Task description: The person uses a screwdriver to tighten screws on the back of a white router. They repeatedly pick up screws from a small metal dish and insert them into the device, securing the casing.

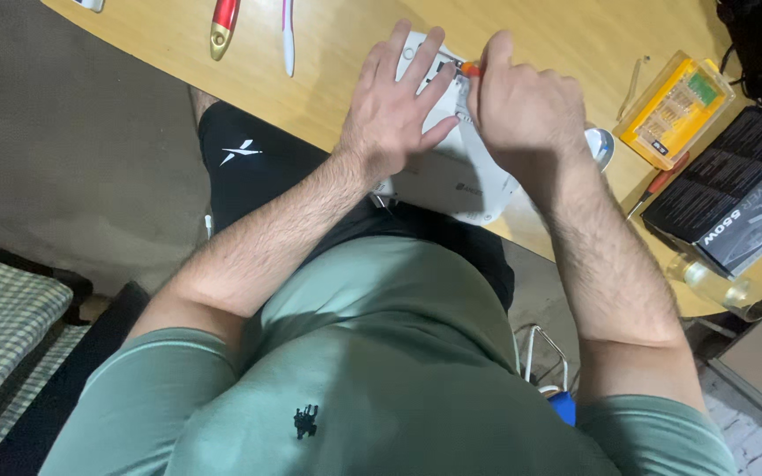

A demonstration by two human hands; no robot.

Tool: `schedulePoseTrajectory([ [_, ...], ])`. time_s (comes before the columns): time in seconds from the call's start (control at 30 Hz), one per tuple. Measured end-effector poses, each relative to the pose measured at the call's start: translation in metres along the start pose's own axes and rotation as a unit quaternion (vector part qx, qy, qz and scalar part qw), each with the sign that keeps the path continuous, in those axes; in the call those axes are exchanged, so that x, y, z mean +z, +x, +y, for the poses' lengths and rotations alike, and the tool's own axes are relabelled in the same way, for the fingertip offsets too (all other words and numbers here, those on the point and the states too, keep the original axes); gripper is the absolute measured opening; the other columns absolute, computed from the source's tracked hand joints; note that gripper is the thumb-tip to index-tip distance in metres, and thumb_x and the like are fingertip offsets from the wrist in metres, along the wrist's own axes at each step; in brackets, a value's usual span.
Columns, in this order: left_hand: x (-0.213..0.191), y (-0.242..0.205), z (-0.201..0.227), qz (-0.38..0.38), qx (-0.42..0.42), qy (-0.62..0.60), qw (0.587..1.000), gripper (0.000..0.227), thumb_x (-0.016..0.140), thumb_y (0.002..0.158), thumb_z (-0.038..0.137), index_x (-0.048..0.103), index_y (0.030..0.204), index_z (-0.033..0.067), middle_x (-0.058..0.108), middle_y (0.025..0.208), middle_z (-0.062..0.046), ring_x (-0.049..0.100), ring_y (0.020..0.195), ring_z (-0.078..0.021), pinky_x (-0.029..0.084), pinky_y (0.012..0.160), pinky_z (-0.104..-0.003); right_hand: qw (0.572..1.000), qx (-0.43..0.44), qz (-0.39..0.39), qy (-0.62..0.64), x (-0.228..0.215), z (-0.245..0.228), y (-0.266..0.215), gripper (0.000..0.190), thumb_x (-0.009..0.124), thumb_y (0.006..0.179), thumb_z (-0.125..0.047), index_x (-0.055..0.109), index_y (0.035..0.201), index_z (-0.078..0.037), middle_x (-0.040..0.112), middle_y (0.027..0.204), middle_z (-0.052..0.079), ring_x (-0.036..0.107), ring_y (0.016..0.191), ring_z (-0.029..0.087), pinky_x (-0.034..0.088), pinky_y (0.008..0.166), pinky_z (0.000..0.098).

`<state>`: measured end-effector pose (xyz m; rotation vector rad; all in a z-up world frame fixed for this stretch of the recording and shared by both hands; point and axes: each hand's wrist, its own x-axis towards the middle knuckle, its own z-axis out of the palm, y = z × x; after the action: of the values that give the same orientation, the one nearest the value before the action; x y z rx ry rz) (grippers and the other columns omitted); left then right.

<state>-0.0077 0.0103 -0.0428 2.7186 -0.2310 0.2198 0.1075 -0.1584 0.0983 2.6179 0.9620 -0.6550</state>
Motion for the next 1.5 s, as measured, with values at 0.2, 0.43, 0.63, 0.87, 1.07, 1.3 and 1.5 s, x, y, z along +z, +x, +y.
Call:
schedulePoseTrajectory([
  [0.2,-0.001,0.0,-0.001,0.002,0.001,-0.021,1.0,0.065,0.075,0.127,0.067,0.076,0.163,0.0126,0.049,0.187,-0.019,0.037,0.17,-0.0563,0.044,0.134,-0.071,0.995,0.032,0.069,-0.063,0.012,0.002,0.004,0.06,0.042,0.147,-0.06,0.072,0.121,-0.015,0.085,0.084,0.013,0.086,0.071,0.047,0.062,0.054,0.0615],
  [0.43,-0.002,0.0,0.001,-0.059,-0.011,-0.004,0.998,0.07,0.064,0.13,0.069,0.072,0.174,0.0156,0.041,0.193,-0.017,0.027,0.174,-0.054,0.038,0.138,-0.071,0.998,0.058,0.037,-0.012,0.021,0.008,0.006,0.05,0.05,0.146,-0.057,0.06,0.13,-0.011,0.087,0.084,0.013,0.086,0.071,0.053,0.06,0.062,0.0649],
  [0.63,-0.003,0.0,0.0,-0.026,0.001,0.029,0.999,0.07,0.078,0.124,0.068,0.075,0.172,0.0177,0.044,0.191,-0.018,0.033,0.172,-0.0546,0.042,0.135,-0.068,0.997,0.061,-0.025,0.05,-0.016,-0.004,-0.002,0.045,0.05,0.116,-0.045,0.051,0.144,-0.009,0.089,0.099,0.022,0.084,0.083,0.059,0.059,0.071,0.0705],
  [0.87,0.0,0.001,0.001,0.004,0.004,0.006,1.0,0.066,0.082,0.125,0.067,0.079,0.164,0.0145,0.049,0.187,-0.017,0.039,0.168,-0.055,0.046,0.132,-0.07,0.996,0.052,0.054,-0.04,0.014,0.002,0.001,0.052,0.045,0.146,-0.056,0.068,0.127,-0.013,0.086,0.085,0.01,0.086,0.069,0.044,0.062,0.057,0.0587],
  [1.07,0.005,0.0,0.0,0.003,-0.005,-0.001,1.0,0.066,0.079,0.124,0.068,0.079,0.166,0.0166,0.048,0.188,-0.016,0.037,0.17,-0.0549,0.045,0.133,-0.072,0.994,0.029,0.103,-0.027,0.016,-0.001,-0.004,0.037,0.051,0.143,-0.047,0.055,0.127,-0.014,0.077,0.074,0.001,0.077,0.054,0.034,0.055,0.048,0.0536],
  [1.3,-0.001,0.0,0.001,-0.007,-0.005,0.008,1.0,0.066,0.079,0.126,0.068,0.077,0.167,0.0165,0.047,0.188,-0.016,0.037,0.169,-0.0548,0.047,0.131,-0.07,0.995,0.031,0.095,0.005,0.013,0.004,0.002,0.044,0.056,0.135,-0.054,0.058,0.14,-0.01,0.088,0.115,0.012,0.086,0.071,0.05,0.06,0.055,0.0627],
  [1.5,-0.002,0.001,0.002,-0.024,-0.005,0.02,1.0,0.068,0.079,0.126,0.069,0.075,0.169,0.0163,0.045,0.189,-0.017,0.036,0.17,-0.0543,0.046,0.133,-0.07,0.978,0.039,0.166,-0.118,0.033,0.003,0.005,0.05,0.053,0.146,-0.053,0.068,0.111,-0.021,0.073,0.066,-0.006,0.076,0.05,0.025,0.051,0.042,0.043],
])
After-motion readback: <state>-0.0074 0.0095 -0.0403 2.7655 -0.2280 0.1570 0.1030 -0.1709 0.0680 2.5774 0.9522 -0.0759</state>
